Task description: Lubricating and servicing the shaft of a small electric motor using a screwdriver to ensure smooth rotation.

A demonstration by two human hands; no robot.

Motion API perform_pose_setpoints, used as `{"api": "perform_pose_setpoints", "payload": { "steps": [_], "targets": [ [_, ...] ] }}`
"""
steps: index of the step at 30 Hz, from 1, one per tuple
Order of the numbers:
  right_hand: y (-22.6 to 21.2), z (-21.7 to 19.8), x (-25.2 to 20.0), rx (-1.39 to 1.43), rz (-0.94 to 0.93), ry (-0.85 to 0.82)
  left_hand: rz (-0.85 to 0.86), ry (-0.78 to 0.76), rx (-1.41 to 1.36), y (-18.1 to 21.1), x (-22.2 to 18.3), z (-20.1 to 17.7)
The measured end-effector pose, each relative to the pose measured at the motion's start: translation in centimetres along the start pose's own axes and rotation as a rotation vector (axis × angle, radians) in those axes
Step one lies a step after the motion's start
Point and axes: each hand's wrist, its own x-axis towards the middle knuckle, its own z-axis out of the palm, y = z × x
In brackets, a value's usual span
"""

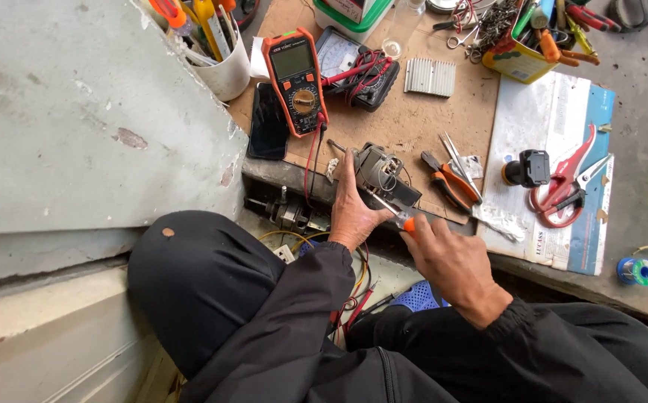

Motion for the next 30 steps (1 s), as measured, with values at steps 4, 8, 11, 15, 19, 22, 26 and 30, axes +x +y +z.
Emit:
{"api": "perform_pose_setpoints", "payload": {
  "steps": [4, 8, 11, 15, 19, 22, 26, 30],
  "targets": [
    [0.4, -0.5, 1.0, 0.428, 0.292, -0.256, -0.008, 0.006, -0.014, 0.6, 0.2, 0.0],
    [1.8, -2.6, 3.9, 1.279, 1.184, -0.744, -0.010, -0.006, -0.033, 0.9, -0.2, -0.3],
    [1.1, -3.8, 4.3, 1.120, 1.125, -0.794, -0.002, -0.011, -0.030, 0.2, -0.4, -0.2],
    [0.2, 0.3, -0.2, 0.087, 0.085, -0.110, -0.007, -0.007, -0.022, -0.7, 0.1, 0.1],
    [-0.2, -0.3, 0.2, -0.027, 0.063, -0.040, -0.038, -0.020, -0.034, 0.2, -0.3, 0.0],
    [0.7, -0.8, 1.8, 0.434, 0.393, -0.525, -0.032, -0.014, -0.045, 0.3, -0.2, 0.1],
    [2.2, -1.3, 3.7, 1.280, 1.166, -0.763, -0.014, -0.010, -0.050, 0.5, -0.2, 0.1],
    [1.4, -2.5, 4.2, 0.975, 0.988, -0.794, 0.002, 0.004, -0.022, -0.9, -0.1, 0.6]
  ]
}}
